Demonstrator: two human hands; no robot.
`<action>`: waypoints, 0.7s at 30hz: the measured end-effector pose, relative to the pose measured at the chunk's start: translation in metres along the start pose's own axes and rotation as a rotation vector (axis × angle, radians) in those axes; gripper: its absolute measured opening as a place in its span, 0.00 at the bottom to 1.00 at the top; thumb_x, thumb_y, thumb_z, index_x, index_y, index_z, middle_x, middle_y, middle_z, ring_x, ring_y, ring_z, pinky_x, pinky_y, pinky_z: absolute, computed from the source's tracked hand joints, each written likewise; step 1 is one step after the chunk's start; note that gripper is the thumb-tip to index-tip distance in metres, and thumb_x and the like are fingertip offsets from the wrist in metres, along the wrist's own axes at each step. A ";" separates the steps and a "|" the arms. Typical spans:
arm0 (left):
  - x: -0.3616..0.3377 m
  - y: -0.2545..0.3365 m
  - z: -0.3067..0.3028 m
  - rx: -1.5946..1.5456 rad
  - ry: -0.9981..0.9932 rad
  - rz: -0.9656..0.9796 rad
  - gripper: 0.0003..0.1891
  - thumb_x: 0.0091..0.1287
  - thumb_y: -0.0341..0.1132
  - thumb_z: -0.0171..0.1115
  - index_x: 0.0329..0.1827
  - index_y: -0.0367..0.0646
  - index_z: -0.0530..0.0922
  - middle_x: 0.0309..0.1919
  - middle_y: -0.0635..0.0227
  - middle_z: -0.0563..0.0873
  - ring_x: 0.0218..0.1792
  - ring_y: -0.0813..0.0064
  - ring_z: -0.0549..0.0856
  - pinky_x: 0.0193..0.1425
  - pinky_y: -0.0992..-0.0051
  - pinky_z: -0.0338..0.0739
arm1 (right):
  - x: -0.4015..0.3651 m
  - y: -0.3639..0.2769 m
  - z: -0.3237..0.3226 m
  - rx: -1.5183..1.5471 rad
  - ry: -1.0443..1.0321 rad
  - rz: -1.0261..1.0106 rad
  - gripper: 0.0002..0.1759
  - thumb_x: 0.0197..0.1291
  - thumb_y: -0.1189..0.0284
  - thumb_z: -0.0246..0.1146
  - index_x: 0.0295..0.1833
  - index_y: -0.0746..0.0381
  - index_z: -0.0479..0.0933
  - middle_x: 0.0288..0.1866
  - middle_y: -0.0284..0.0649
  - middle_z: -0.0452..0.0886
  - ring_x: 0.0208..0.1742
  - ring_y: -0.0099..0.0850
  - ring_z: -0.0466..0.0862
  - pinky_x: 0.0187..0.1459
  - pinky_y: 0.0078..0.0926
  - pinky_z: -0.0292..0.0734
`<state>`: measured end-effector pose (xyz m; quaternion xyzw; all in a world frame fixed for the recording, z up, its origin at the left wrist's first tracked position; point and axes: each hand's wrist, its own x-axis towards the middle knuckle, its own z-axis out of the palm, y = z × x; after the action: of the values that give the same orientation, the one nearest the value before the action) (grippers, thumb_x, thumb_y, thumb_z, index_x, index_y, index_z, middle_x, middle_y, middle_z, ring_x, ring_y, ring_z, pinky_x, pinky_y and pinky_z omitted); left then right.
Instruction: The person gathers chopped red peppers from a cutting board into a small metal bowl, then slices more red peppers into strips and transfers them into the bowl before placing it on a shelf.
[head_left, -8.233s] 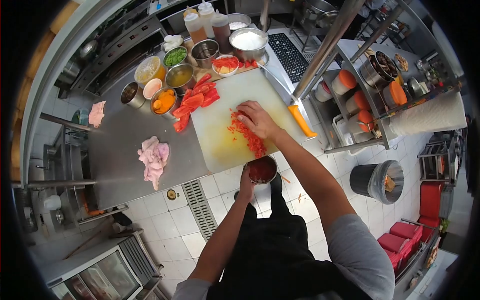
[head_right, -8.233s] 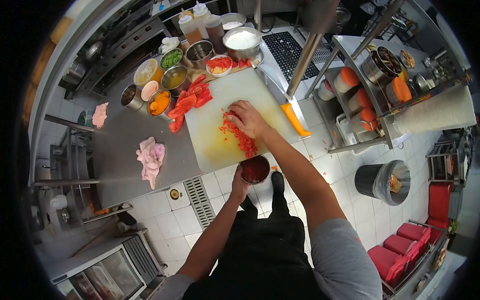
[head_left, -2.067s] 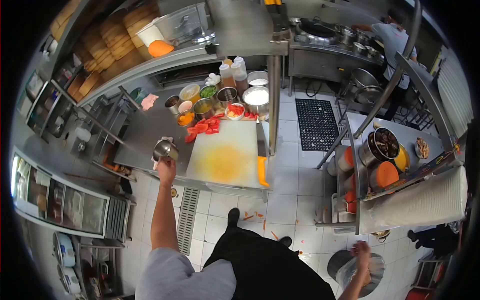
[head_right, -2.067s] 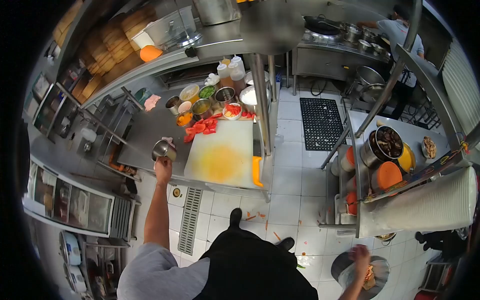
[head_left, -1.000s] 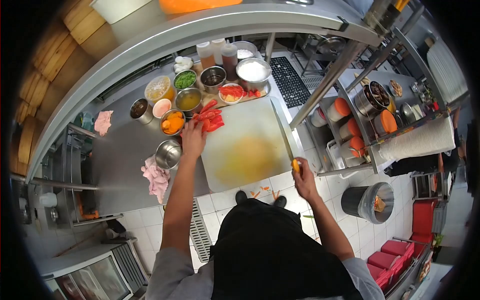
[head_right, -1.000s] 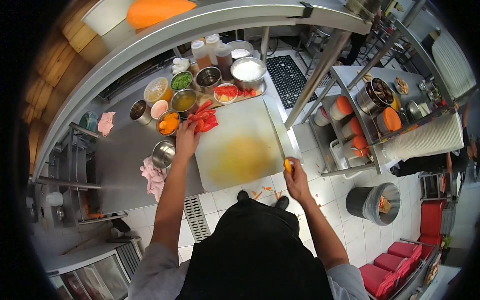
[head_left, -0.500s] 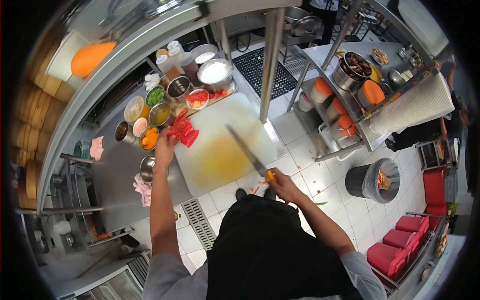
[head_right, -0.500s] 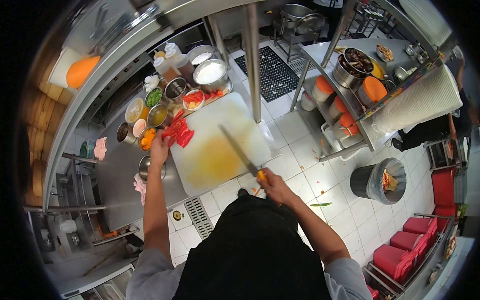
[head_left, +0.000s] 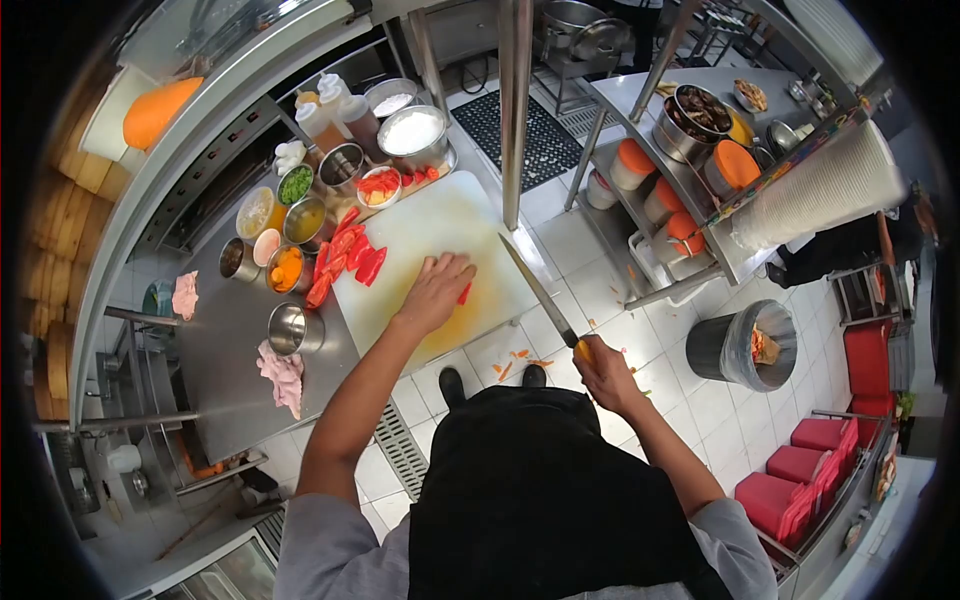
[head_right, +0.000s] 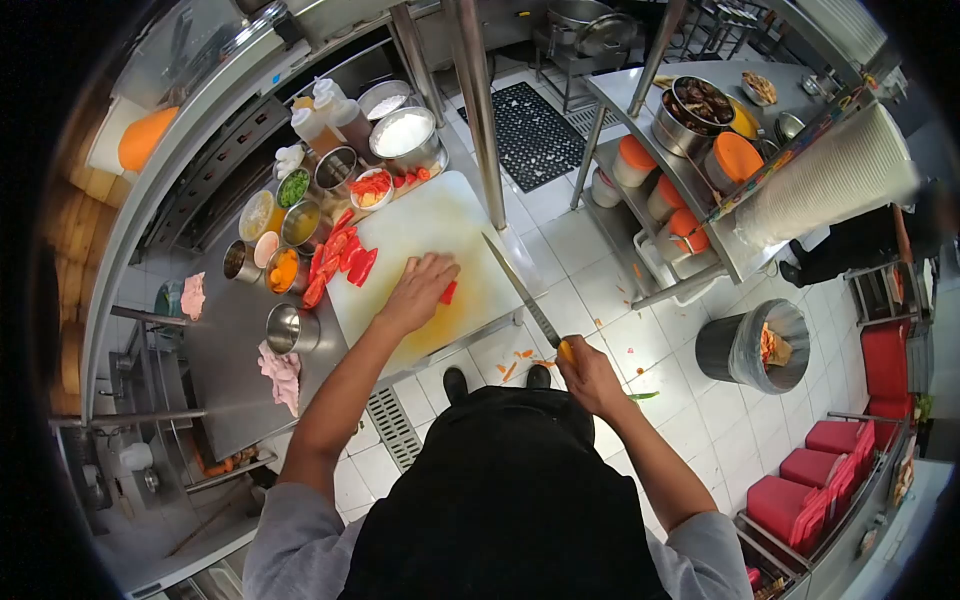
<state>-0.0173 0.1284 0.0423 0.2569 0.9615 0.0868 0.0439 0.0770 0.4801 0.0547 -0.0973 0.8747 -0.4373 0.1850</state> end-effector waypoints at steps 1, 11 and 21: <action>0.002 -0.003 0.007 0.054 0.328 0.067 0.20 0.66 0.25 0.62 0.62 0.37 0.77 0.56 0.51 0.80 0.61 0.54 0.76 0.64 0.56 0.72 | 0.004 -0.006 0.005 0.001 0.008 0.005 0.17 0.72 0.68 0.59 0.58 0.68 0.70 0.38 0.61 0.83 0.41 0.60 0.84 0.44 0.50 0.78; -0.002 -0.007 0.063 -0.431 0.446 -0.311 0.15 0.64 0.29 0.70 0.52 0.34 0.83 0.54 0.54 0.78 0.56 0.51 0.78 0.63 0.59 0.75 | 0.076 -0.044 0.048 -0.232 0.149 -0.070 0.16 0.71 0.64 0.60 0.48 0.66 0.66 0.28 0.61 0.81 0.35 0.64 0.83 0.39 0.58 0.77; -0.009 -0.003 0.063 -0.536 0.534 -0.126 0.14 0.60 0.23 0.69 0.49 0.31 0.82 0.51 0.55 0.79 0.55 0.53 0.79 0.62 0.61 0.76 | 0.113 -0.060 0.088 -0.496 0.039 -0.091 0.16 0.67 0.67 0.58 0.52 0.67 0.67 0.34 0.62 0.83 0.38 0.60 0.86 0.43 0.55 0.82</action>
<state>-0.0029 0.1302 -0.0203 0.1453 0.8961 0.3964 -0.1372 0.0099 0.3427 0.0274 -0.1704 0.9534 -0.2190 0.1185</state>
